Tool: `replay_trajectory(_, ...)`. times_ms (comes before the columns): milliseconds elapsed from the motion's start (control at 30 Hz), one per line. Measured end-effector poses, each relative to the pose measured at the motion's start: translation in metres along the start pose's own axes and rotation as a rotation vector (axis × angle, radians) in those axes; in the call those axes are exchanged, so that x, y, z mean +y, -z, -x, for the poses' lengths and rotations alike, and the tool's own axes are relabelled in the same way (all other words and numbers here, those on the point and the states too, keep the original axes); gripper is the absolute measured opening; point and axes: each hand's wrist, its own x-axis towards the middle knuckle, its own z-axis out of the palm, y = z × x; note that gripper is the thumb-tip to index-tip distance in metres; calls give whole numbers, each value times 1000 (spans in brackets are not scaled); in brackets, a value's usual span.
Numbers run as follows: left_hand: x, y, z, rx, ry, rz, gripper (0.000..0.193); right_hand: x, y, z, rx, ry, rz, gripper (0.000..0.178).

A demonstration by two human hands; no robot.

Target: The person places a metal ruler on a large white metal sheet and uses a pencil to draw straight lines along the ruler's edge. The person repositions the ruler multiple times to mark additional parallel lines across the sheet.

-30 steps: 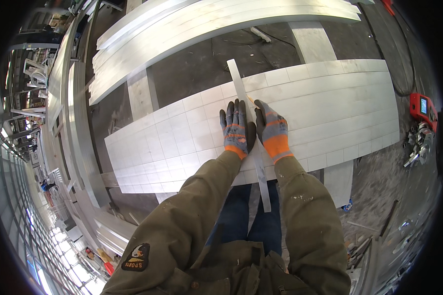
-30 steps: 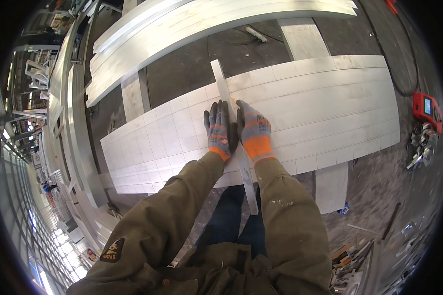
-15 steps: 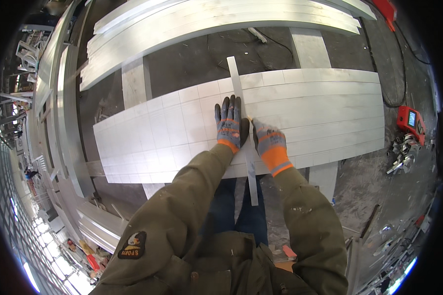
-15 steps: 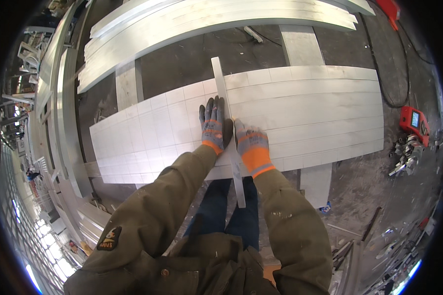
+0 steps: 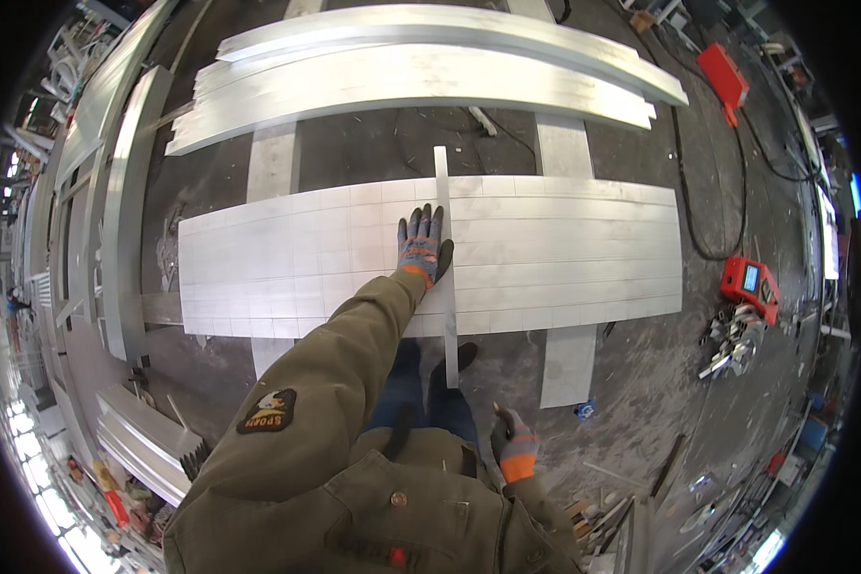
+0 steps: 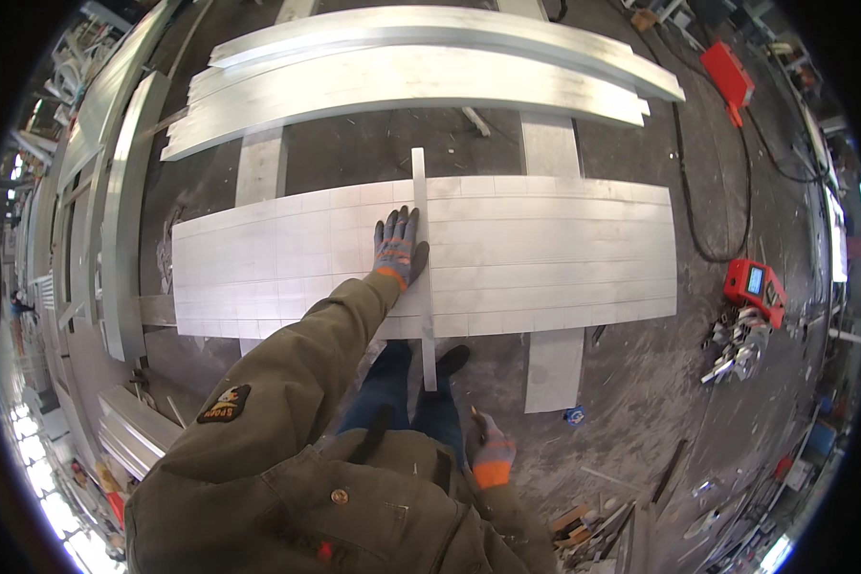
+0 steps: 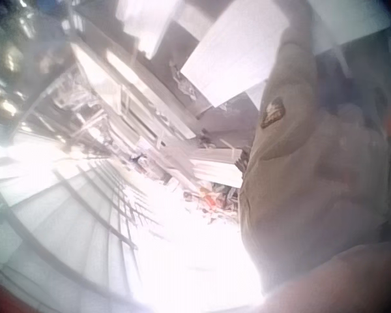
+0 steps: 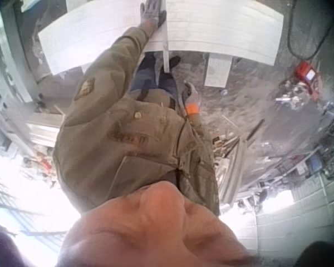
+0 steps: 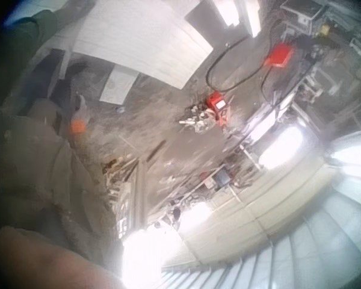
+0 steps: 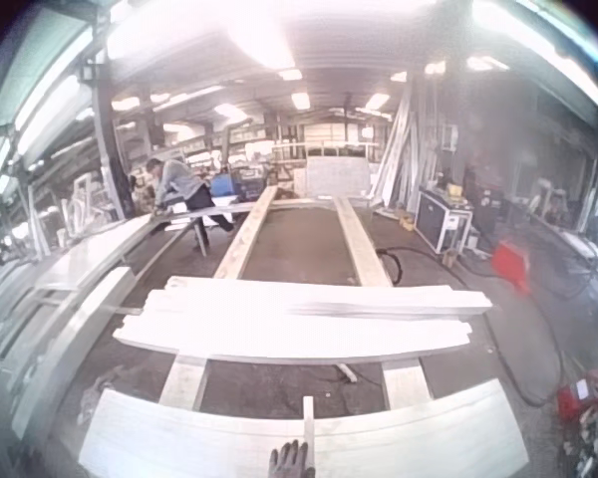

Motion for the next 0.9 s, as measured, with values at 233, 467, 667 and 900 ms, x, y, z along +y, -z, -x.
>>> replay_trajectory(233,-36,5,129,418,139,425,46,114,-16,56,168,-670,-1001,30)
replay_trajectory(467,-108,-115,382,230,717,654,26,123,-5,3,289,-540,-1074,30)
replay_trajectory(667,-119,-110,403,-37,692,563,25,99,11,-40,313,-354,-1017,30)
replay_trajectory(900,-5,62,379,165,527,872,61,45,-5,-55,207,-100,-915,28)
